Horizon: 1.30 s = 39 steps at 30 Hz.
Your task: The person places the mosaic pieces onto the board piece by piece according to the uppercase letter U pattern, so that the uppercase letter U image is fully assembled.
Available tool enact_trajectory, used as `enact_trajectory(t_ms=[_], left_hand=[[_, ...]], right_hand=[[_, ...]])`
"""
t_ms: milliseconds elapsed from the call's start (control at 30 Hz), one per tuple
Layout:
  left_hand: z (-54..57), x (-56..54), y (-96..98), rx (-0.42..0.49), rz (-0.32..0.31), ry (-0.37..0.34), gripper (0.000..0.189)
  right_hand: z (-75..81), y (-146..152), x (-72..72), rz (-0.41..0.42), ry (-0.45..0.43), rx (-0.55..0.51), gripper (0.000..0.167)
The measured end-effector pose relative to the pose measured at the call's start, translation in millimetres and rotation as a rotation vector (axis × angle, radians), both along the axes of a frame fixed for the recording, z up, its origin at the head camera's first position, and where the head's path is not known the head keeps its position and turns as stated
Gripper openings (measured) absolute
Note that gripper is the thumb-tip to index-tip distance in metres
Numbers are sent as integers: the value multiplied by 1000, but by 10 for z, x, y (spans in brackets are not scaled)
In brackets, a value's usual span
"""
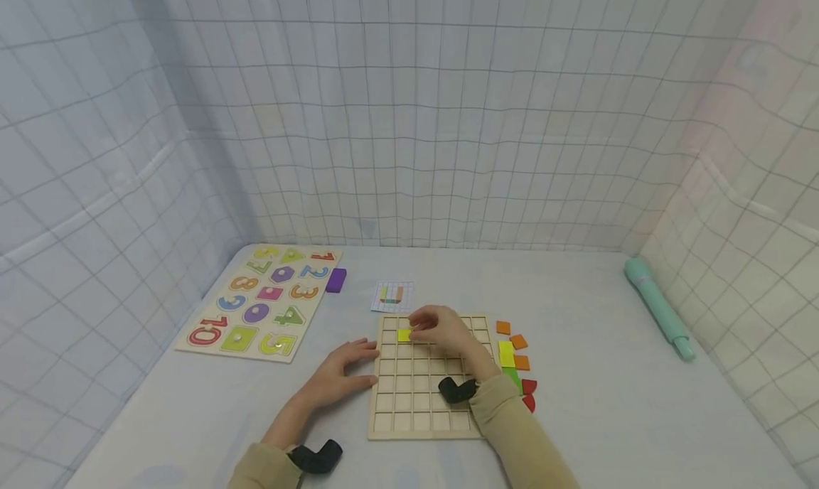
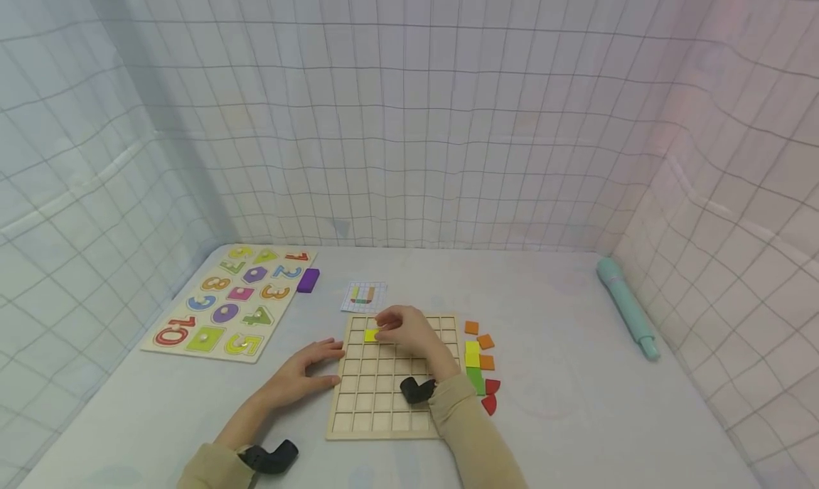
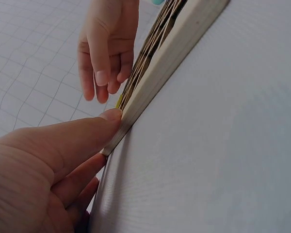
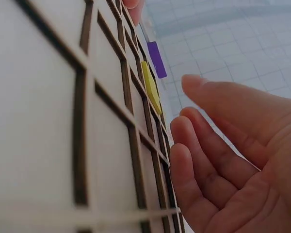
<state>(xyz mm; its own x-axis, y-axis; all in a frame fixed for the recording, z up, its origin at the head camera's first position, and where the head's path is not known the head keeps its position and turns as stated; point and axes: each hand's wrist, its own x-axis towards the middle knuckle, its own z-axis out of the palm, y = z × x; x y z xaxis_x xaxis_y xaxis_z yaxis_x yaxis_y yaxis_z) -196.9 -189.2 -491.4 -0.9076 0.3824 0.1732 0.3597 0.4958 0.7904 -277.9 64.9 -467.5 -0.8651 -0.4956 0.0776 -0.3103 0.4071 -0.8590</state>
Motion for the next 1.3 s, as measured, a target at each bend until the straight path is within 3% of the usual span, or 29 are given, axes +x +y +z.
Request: enact_trajectory(t_ms=[400, 600, 1100, 1300], left_hand=[[17, 22, -2, 14, 25, -30, 46], [1, 13, -6, 13, 23, -24, 46], [-28, 1, -12, 19, 15, -13, 48], [-14, -8, -13, 16, 9, -2, 47]], right_hand=[[427, 563, 89, 25, 42, -17, 40], [525, 875, 147, -20, 56, -19, 40], [259, 1369, 266, -168, 34, -6, 35], [190, 1456, 310, -180, -10, -2, 35]])
